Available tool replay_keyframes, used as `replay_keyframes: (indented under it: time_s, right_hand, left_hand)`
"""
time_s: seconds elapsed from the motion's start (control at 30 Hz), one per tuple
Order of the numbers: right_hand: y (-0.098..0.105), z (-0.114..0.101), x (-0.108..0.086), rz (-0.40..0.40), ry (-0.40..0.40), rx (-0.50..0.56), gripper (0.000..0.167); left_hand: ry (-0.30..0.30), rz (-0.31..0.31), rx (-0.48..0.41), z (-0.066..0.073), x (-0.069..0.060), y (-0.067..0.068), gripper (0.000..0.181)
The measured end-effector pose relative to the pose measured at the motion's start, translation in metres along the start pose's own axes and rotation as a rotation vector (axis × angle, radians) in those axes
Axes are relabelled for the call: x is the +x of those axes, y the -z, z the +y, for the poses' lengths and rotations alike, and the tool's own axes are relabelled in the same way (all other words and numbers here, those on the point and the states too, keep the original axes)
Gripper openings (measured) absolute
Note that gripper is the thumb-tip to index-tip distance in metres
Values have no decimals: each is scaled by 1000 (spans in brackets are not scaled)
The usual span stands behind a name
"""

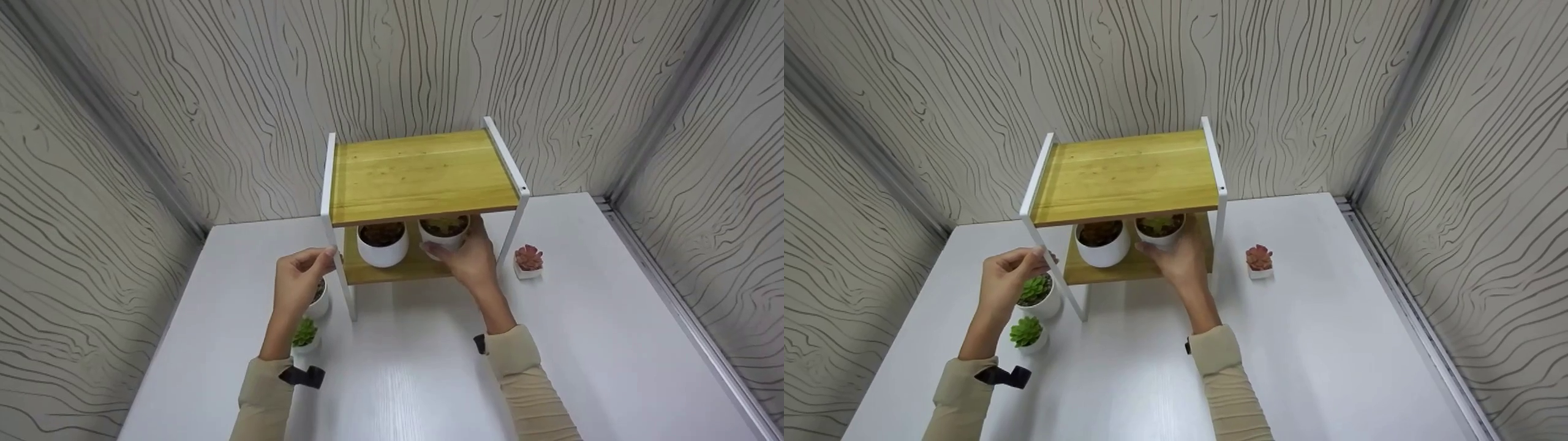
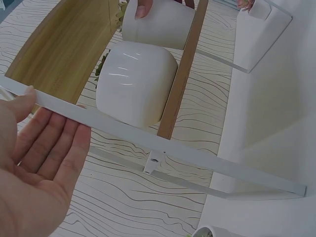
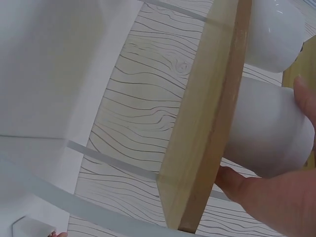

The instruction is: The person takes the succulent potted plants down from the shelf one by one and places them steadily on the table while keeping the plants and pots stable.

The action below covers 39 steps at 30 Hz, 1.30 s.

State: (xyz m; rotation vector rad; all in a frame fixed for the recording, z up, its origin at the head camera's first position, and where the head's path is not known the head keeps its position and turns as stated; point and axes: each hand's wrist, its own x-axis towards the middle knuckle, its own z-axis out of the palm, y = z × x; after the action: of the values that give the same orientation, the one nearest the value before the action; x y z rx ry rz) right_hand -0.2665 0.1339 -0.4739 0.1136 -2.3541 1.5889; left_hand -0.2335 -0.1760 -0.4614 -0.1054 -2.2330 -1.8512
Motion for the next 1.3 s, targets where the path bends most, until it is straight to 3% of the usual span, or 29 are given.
replay_keyframes:
  time_s: [0.33, 0.8, 1.3]
  right_hand:
    - [-4, 3, 4, 22, 54, -16, 122]
    - [-6, 0, 3, 38, 21, 20, 119]
    - [-6, 3, 3, 47, 62, 17, 116]
  left_hand:
    - [15, 4, -9, 0, 1, 0, 20]
    - [5, 8, -24, -1, 0, 0, 20]
    - [30, 11, -19, 0, 0, -1, 20]
